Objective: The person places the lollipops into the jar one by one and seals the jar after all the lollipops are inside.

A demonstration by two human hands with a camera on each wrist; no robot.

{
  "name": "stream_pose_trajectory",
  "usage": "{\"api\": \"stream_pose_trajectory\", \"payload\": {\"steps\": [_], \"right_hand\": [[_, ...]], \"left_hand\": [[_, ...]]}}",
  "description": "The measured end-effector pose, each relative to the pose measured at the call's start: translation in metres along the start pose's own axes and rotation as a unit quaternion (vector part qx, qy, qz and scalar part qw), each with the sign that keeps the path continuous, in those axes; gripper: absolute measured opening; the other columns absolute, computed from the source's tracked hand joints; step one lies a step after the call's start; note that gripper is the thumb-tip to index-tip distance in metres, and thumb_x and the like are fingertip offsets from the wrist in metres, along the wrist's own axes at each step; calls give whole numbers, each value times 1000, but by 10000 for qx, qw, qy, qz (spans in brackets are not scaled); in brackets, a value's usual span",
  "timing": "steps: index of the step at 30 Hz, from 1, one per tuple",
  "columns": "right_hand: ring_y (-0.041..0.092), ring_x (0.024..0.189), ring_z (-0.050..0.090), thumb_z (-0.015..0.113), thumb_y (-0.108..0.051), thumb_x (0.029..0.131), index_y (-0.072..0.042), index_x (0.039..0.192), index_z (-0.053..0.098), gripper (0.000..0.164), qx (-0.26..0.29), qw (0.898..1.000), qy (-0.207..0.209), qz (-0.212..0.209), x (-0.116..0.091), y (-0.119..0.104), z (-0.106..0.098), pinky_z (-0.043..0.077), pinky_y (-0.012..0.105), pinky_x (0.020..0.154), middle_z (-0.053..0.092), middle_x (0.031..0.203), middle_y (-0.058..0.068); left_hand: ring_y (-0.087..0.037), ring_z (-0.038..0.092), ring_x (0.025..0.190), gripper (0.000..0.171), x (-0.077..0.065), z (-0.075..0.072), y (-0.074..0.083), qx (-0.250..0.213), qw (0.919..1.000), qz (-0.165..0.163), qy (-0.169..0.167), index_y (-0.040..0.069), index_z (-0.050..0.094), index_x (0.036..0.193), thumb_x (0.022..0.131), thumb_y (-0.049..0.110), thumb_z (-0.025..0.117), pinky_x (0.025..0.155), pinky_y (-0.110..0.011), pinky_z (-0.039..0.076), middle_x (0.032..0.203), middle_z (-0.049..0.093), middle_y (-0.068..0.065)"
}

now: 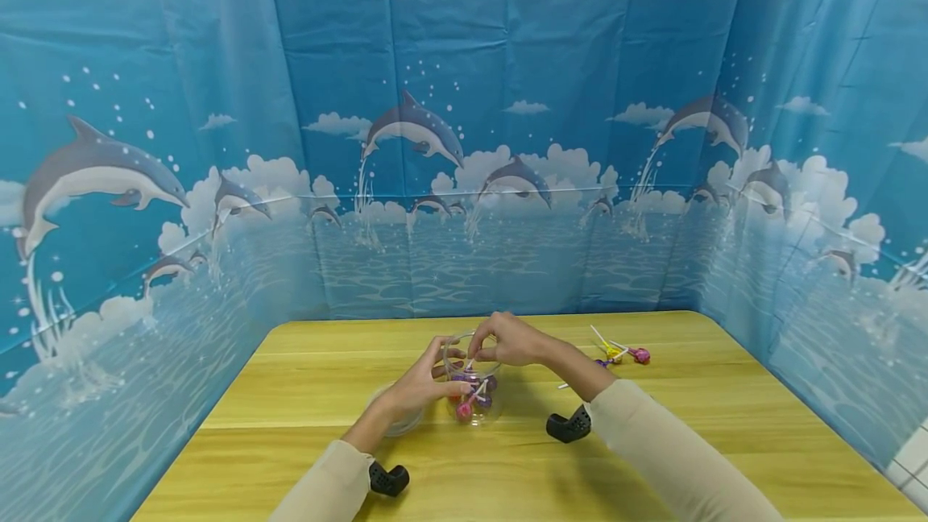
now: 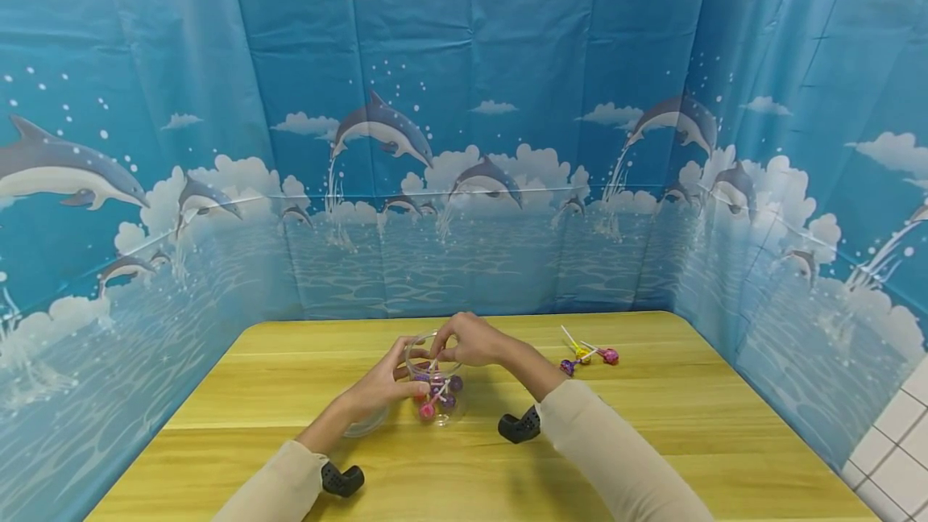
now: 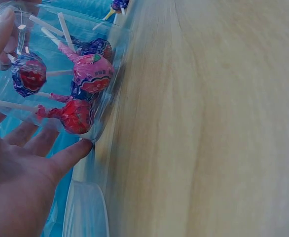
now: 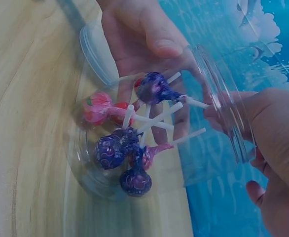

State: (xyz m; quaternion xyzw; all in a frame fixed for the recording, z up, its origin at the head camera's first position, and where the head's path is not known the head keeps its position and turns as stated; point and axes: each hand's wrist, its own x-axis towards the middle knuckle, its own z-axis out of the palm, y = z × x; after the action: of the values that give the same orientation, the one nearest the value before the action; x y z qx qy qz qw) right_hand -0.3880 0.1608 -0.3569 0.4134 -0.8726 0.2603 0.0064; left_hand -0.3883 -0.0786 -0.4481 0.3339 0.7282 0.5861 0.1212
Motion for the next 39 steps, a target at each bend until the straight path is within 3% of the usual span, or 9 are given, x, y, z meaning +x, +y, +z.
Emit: {"api": "stream_pose_trajectory", "payload": {"steps": [8, 12, 18, 26, 32, 39], "right_hand": [[20, 102, 70, 75, -4, 95, -5, 108, 81, 15, 70, 9998, -176, -21, -1, -2, -3, 55, 38, 83, 77, 103, 9], [27, 108, 69, 74, -5, 96, -5, 110, 81, 16, 110, 9998, -163, 71, -3, -4, -7, 55, 45, 89, 77, 106, 7], [25, 109, 67, 73, -8, 97, -6, 114, 79, 17, -12, 10000, -68, 23, -6, -3, -16, 52, 54, 93, 76, 109, 5], [24, 104, 66, 73, -14, 99, -12, 113, 79, 15, -103, 9998, 93, 148, -17, -1, -32, 52, 51, 92, 74, 105, -1], [28, 108, 64, 72, -13, 99, -11, 113, 78, 15, -109, 9993, 252, 257, -30, 1, -43, 51, 49, 92, 73, 108, 3], [25, 104, 63, 72, -15, 99, -13, 111, 79, 14, -101, 9979, 483, 416, -46, 7, -53, 50, 51, 88, 72, 106, -5]], "left_hand": [[-37, 42, 143, 72, -2, 1, 2, -201, 9998, -14, -84, 22, 26, 158, 101, 20, 70, 107, -52, 45, 153, 38, -16], [-39, 42, 142, 71, -2, 1, 2, -252, 9996, -3, -95, 21, 27, 158, 101, 19, 69, 106, -51, 46, 153, 38, -17], [-36, 44, 141, 71, -2, 1, 3, -215, 9997, 2, -72, 20, 27, 158, 101, 17, 69, 107, -51, 45, 152, 40, -16], [-37, 44, 141, 71, -1, 1, 3, -160, 9999, -41, -35, 19, 27, 158, 101, 17, 70, 108, -53, 44, 151, 41, -16], [-38, 44, 141, 71, -2, 2, 4, -186, 9998, -42, -4, 20, 27, 157, 100, 16, 70, 109, -54, 42, 152, 41, -19], [-39, 44, 141, 72, -2, 3, 4, -142, 9999, -2, 38, 19, 29, 156, 99, 17, 72, 110, -55, 41, 150, 43, -17]]}}
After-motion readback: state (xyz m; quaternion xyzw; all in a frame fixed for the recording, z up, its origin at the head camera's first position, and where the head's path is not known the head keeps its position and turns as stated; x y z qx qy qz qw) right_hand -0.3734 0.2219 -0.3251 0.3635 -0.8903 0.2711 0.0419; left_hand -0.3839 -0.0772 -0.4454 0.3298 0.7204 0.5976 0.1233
